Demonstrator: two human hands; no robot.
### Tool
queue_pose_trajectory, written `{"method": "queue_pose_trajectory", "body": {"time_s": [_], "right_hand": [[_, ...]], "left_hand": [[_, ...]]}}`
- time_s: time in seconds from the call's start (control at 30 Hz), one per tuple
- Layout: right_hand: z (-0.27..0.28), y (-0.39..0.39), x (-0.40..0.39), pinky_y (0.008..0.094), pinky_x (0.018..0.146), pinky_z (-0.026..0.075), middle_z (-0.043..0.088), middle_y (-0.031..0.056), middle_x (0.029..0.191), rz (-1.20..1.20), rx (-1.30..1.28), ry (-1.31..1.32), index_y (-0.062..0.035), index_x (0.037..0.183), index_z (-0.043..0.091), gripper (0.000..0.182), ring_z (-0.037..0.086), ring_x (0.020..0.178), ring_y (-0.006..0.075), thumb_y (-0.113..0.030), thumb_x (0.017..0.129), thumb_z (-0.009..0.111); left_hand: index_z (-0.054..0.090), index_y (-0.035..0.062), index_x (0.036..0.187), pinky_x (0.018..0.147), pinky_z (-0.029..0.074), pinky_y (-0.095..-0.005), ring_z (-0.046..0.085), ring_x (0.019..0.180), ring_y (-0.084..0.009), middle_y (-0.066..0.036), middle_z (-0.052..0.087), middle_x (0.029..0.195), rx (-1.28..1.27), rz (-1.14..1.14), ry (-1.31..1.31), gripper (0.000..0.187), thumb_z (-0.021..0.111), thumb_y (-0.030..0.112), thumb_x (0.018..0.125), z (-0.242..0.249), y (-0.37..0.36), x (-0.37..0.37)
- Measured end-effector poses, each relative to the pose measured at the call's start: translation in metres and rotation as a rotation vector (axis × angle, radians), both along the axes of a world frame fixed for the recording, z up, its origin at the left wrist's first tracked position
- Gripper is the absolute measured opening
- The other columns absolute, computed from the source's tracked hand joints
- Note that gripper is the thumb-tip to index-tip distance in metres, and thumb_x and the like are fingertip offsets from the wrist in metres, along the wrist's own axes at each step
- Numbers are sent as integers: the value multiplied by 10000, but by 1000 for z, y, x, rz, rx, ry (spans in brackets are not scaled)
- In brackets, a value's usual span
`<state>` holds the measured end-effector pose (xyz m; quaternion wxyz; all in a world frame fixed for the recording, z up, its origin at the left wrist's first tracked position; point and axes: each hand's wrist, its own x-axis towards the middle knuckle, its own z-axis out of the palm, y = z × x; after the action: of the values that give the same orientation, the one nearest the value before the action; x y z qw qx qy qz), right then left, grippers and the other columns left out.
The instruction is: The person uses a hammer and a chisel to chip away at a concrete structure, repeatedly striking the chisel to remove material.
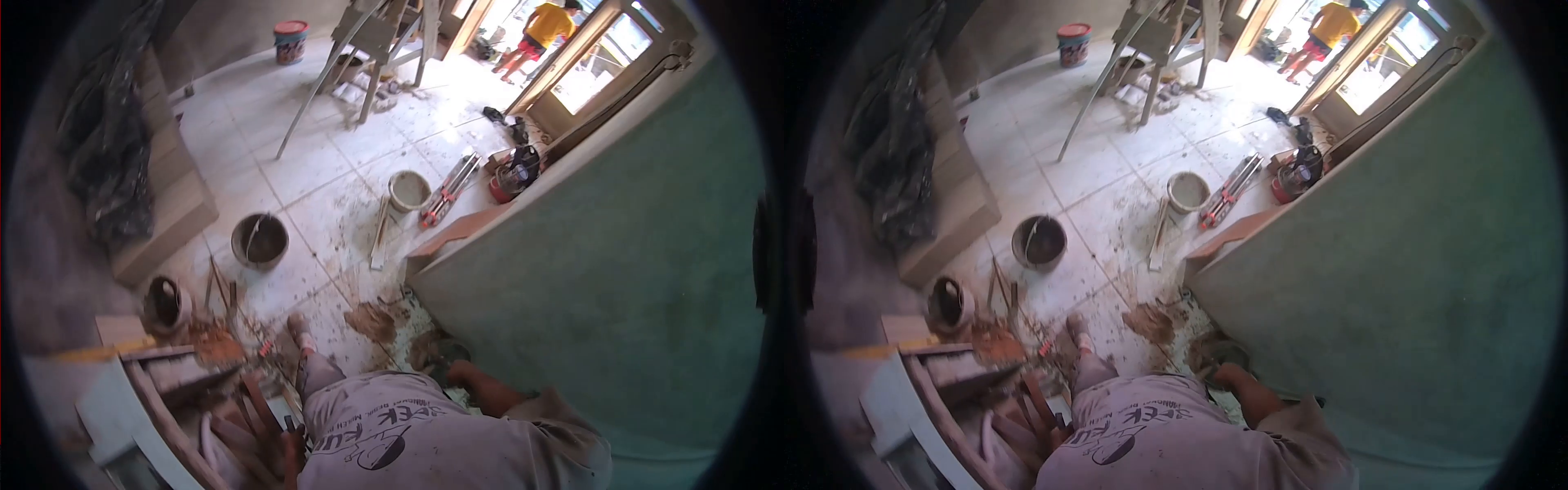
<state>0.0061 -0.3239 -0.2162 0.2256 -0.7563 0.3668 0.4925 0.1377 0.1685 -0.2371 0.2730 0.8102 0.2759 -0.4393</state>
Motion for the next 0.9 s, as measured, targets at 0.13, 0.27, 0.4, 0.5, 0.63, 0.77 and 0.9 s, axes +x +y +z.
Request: {"method": "queue_pose_trajectory", "body": {"time_s": [0.13,0.27,0.4,0.5,0.63,0.77,0.9], "right_hand": [[30,12,90,412,689,498,656,213,839,-140,-66,-51,13,883,677,293,655,792,327,-180,675,602],[40,11,146,392,732,503,665,168,908,321,6,-101,-10,916,678,326,646,843,321,-220,717,530],[59,18,189,373,709,517,671,137,845,-291,-102,-125,-14,900,682,308,662,792,287,-193,731,497],[72,19,223,372,663,516,670,145,831,-613,-126,44,-8,939,668,332,669,766,285,-193,724,494],[11,6,219,386,690,500,665,150,876,-667,-63,75,-29,975,662,364,660,809,283,-237,715,517],[10,-32,266,410,735,475,652,155,914,-674,8,128,-44,968,663,372,630,834,280,-273,707,532],[-53,-94,283,408,738,469,647,155,900,-767,113,32,-37,957,662,364,611,804,297,-272,710,537]], "left_hand": [[558,-56,863,467,438,-359,518,464,-208,-78,566,655,-49,157,-231,420,711,313,735,-43,31,135],[538,31,867,410,376,-342,477,484,-155,-63,518,699,-139,197,-278,343,696,306,735,-59,54,319],[551,-11,845,435,408,-359,491,487,-185,-88,555,732,-10,-51,-578,369,697,308,732,14,4,461],[573,-93,906,527,455,-381,559,583,-240,-137,596,748,-139,6,-599,444,694,300,737,-38,-7,550],[571,-107,909,570,471,-389,576,648,-278,-149,599,754,-187,29,-537,468,697,309,735,-85,-74,594],[583,-112,932,649,488,-387,598,707,-291,-155,612,765,-180,-74,-354,492,721,302,704,-70,-188,588],[591,-118,999,760,486,-389,634,825,-298,-197,646,883,-213,-197,-257,536,750,249,642,-102,-243,607]]}}
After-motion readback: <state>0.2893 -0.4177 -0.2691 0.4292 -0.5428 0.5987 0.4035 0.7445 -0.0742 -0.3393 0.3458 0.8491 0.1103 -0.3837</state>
